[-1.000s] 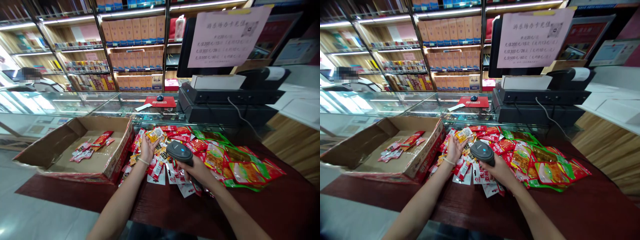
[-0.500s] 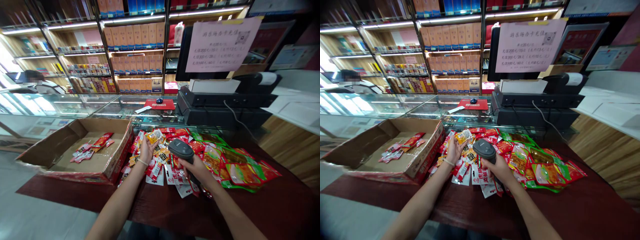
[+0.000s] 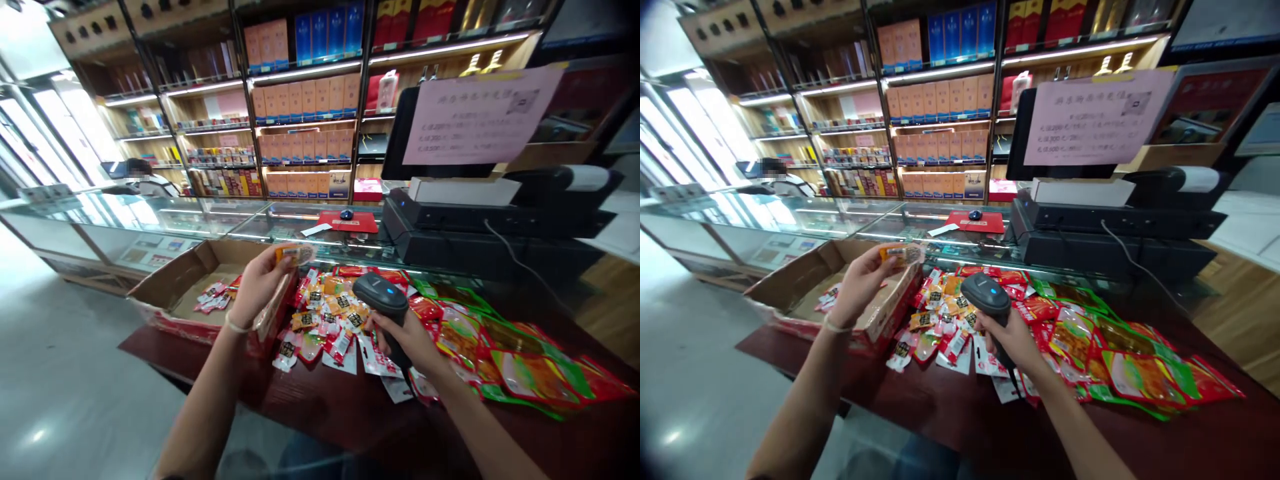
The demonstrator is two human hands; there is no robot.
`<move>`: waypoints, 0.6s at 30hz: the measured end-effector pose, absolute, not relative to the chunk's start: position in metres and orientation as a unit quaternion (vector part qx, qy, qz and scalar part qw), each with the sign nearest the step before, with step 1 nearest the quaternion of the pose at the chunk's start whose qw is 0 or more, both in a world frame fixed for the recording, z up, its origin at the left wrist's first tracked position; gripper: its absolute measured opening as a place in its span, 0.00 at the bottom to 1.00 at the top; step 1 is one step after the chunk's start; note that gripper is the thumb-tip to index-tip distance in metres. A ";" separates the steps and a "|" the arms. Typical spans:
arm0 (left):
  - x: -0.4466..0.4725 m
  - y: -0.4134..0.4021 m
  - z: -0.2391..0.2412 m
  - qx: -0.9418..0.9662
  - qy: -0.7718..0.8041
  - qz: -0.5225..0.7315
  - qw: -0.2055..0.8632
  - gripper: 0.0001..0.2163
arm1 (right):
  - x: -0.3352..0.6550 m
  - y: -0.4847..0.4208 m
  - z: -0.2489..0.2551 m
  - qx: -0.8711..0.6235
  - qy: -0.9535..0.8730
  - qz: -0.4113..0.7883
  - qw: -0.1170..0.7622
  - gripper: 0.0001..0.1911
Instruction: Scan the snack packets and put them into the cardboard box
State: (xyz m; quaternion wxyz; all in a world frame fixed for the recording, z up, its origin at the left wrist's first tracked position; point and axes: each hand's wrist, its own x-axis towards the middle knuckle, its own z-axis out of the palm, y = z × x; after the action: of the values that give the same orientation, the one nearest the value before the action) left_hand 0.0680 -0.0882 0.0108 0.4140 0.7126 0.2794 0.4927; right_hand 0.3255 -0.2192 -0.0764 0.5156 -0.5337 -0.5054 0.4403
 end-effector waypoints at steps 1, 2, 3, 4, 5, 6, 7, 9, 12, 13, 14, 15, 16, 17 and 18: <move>0.050 -0.084 0.012 0.731 0.309 0.489 0.362 0.18 | 0.319 -0.217 -0.076 -0.530 -0.514 0.441 0.510 0.20; 0.033 -0.078 0.011 0.745 0.343 0.486 0.302 0.18 | 0.313 -0.213 -0.075 -0.527 -0.521 0.440 0.507 0.20; 0.016 -0.070 0.007 0.753 0.381 0.480 0.239 0.17 | 0.307 -0.210 -0.075 -0.525 -0.526 0.438 0.506 0.20; 0.001 -0.061 0.002 0.759 0.418 0.467 0.177 0.18 | 0.301 -0.206 -0.075 -0.523 -0.531 0.436 0.504 0.19; -0.012 -0.052 -0.006 0.763 0.451 0.446 0.125 0.18 | 0.295 -0.203 -0.075 -0.521 -0.534 0.436 0.503 0.19; -0.024 -0.043 -0.014 0.769 0.477 0.416 0.092 0.20 | 0.290 -0.200 -0.075 -0.518 -0.538 0.438 0.500 0.19; -0.034 -0.035 -0.024 0.779 0.491 0.383 0.077 0.21 | 0.284 -0.197 -0.076 -0.516 -0.541 0.440 0.497 0.19; -0.048 -0.023 -0.042 0.797 0.499 0.332 0.076 0.22 | 0.276 -0.192 -0.076 -0.517 -0.546 0.444 0.487 0.20; -0.056 -0.018 -0.059 0.810 0.493 0.306 0.083 0.19 | 0.269 -0.190 -0.076 -0.530 -0.546 0.440 0.477 0.21; -0.056 -0.019 -0.061 0.812 0.492 0.302 0.084 0.18 | 0.268 -0.190 -0.076 -0.535 -0.544 0.437 0.476 0.21; -0.054 -0.022 -0.061 0.813 0.491 0.300 0.083 0.18 | 0.268 -0.191 -0.077 -0.538 -0.542 0.435 0.477 0.21; -0.051 -0.026 -0.060 0.816 0.489 0.298 0.082 0.18 | 0.268 -0.191 -0.077 -0.541 -0.539 0.432 0.479 0.21; -0.047 -0.030 -0.057 0.819 0.484 0.299 0.080 0.18 | 0.269 -0.192 -0.078 -0.543 -0.535 0.431 0.484 0.20; -0.041 -0.036 -0.053 0.822 0.475 0.303 0.078 0.18 | 0.271 -0.194 -0.078 -0.544 -0.527 0.430 0.490 0.20; -0.034 -0.042 -0.049 0.826 0.464 0.311 0.078 0.18 | 0.274 -0.195 -0.079 -0.547 -0.517 0.431 0.498 0.20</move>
State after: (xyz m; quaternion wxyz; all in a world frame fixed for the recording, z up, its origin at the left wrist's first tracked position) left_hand -0.0338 -0.0423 -0.0490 0.0782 0.8260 0.4636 0.3110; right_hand 0.2735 -0.1950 -0.0790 0.4983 -0.5468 -0.5167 0.4309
